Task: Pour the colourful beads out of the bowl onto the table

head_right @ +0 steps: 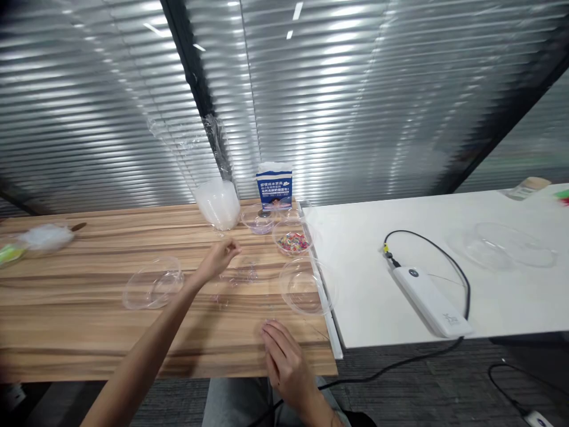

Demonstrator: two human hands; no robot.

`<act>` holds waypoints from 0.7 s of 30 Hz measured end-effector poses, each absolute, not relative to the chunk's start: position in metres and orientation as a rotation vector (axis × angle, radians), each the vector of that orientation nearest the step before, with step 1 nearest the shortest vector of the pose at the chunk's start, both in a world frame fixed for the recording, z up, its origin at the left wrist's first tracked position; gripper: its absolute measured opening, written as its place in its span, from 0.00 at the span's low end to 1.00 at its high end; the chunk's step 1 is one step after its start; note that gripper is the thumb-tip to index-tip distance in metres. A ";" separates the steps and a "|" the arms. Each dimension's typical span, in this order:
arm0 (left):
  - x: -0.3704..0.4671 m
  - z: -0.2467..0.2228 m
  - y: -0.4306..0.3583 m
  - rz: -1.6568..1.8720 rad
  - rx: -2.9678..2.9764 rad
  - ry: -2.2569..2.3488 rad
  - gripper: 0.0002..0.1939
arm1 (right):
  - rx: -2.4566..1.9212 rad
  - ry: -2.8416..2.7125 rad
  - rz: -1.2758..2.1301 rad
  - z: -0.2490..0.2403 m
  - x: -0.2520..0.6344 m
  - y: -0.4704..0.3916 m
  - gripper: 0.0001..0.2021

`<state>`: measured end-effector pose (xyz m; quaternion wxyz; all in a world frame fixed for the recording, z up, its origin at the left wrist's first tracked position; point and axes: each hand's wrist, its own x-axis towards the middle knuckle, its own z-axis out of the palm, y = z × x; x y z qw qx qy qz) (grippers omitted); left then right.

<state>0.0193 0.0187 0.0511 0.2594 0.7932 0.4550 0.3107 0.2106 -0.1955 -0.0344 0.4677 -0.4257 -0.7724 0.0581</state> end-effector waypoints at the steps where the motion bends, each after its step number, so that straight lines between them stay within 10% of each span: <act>1: 0.032 0.060 0.028 0.909 2.081 1.187 0.07 | -1.039 -1.891 0.137 -0.035 0.210 -0.196 0.24; 21: 0.052 0.019 -0.046 0.293 2.127 0.913 0.06 | -0.990 -1.853 0.029 -0.030 0.211 -0.197 0.17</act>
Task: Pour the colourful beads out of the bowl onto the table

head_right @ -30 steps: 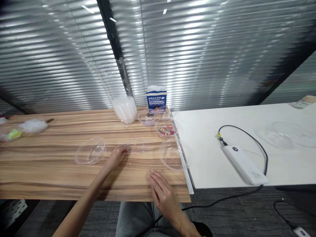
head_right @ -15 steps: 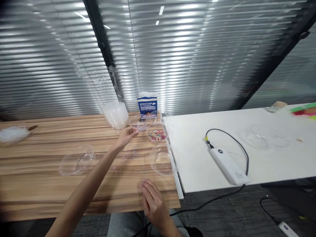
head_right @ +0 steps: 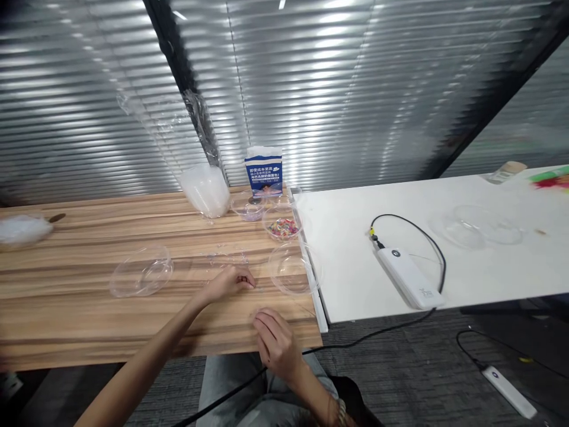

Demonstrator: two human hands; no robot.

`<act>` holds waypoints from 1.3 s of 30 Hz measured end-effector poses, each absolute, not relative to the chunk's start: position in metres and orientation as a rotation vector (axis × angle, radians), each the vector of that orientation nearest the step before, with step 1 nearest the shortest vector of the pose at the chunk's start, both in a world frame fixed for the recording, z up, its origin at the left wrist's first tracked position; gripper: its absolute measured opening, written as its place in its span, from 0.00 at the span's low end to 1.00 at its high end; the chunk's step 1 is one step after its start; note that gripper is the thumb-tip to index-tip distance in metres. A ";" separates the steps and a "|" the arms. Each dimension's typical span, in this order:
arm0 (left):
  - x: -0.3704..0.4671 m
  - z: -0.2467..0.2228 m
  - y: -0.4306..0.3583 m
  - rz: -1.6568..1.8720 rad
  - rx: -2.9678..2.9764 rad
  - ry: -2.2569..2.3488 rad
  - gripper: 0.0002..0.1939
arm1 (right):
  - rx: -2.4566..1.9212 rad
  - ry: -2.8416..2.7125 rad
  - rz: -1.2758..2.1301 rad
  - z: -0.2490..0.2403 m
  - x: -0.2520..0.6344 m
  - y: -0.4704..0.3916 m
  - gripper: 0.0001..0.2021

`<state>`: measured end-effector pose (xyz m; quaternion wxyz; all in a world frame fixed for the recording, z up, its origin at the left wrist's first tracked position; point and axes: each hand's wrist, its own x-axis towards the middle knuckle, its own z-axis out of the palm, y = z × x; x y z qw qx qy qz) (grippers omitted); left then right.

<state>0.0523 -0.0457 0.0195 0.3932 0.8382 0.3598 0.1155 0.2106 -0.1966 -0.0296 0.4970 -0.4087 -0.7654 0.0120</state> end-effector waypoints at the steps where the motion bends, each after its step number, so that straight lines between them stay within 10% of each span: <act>1: 0.050 0.021 -0.047 0.368 2.135 0.938 0.05 | -0.991 -1.849 0.034 -0.029 0.211 -0.197 0.17; 14: -0.055 -0.009 -0.085 0.978 2.093 1.648 0.14 | -1.016 -1.872 0.139 -0.032 0.211 -0.196 0.17; 39: -0.046 -0.010 -0.081 0.857 2.180 1.545 0.14 | -1.496 -1.995 0.181 -0.028 0.200 -0.186 0.18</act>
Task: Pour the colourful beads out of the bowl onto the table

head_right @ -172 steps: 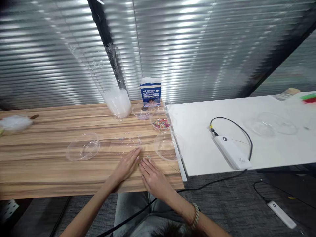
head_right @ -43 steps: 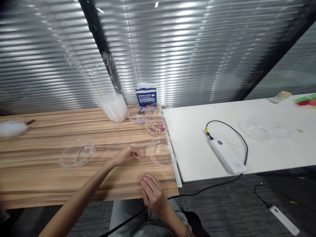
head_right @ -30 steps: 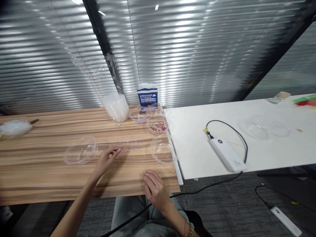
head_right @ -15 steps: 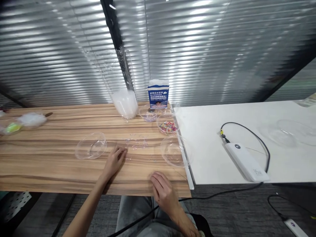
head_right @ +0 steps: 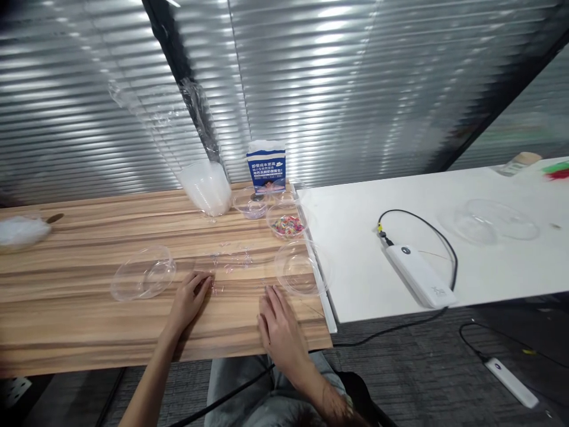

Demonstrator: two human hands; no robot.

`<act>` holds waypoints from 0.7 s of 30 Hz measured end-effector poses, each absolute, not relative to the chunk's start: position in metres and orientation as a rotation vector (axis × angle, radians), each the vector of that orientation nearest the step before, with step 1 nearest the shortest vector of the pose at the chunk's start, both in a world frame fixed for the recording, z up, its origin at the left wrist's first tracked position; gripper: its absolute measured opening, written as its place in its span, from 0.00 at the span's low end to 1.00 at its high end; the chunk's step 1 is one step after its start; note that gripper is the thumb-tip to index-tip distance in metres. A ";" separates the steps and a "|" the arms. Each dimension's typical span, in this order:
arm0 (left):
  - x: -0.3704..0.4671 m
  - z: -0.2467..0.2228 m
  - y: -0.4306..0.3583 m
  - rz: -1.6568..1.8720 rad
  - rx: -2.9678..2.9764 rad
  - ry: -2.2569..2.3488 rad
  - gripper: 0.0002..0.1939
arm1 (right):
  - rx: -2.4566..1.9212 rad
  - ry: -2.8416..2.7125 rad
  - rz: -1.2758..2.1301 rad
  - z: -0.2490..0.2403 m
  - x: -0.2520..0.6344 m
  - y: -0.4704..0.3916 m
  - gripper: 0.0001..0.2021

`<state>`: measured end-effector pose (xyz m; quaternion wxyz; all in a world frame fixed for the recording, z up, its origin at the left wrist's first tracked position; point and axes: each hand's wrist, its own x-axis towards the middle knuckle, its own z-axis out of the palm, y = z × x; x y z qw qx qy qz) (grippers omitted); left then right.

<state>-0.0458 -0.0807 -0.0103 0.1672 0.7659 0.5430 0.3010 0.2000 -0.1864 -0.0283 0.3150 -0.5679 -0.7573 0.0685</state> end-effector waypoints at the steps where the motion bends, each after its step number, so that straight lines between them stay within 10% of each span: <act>1: -0.046 -0.010 -0.080 0.856 2.172 1.548 0.14 | -1.503 -1.998 0.186 -0.029 0.200 -0.186 0.18; 21: -0.049 -0.010 -0.080 0.901 2.087 1.493 0.16 | -1.474 -1.958 0.134 -0.031 0.188 -0.158 0.17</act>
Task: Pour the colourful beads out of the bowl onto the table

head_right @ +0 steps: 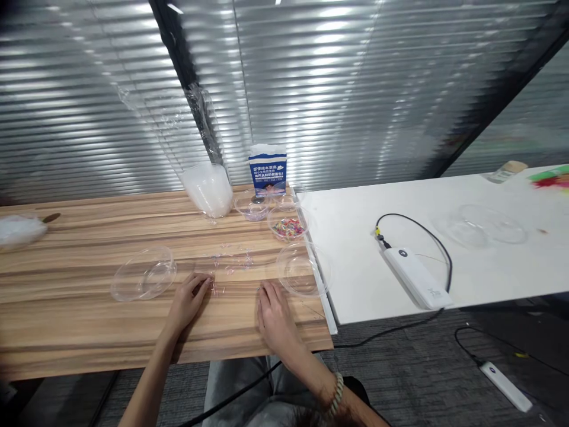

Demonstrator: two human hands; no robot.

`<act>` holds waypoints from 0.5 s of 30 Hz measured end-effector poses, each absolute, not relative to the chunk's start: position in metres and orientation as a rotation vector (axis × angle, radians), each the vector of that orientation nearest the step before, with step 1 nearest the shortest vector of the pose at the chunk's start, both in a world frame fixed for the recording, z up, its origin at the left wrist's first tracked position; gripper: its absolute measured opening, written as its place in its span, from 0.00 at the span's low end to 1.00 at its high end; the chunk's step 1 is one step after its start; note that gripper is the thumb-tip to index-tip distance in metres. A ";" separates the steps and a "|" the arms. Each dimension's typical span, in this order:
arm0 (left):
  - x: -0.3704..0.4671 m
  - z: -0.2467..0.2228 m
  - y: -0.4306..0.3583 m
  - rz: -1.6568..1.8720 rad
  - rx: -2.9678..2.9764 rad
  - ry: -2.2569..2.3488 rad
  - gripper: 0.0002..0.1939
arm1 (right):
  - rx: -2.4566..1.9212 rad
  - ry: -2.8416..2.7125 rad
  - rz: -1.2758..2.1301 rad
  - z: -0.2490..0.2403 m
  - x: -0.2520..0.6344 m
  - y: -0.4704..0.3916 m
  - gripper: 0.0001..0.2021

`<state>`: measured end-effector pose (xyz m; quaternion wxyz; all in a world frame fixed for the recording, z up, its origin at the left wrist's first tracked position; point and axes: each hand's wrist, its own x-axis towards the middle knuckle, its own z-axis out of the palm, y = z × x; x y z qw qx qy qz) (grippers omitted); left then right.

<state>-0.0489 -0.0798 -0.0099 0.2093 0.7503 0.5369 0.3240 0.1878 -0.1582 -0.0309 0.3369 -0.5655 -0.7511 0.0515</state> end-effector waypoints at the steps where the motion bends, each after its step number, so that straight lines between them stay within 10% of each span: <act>1: -0.049 -0.010 -0.080 0.903 2.080 1.496 0.16 | -1.474 -1.964 0.124 -0.033 0.188 -0.159 0.18; 15: -0.052 -0.014 -0.078 0.967 2.034 1.490 0.18 | -1.490 -2.326 0.013 -0.019 0.193 -0.135 0.14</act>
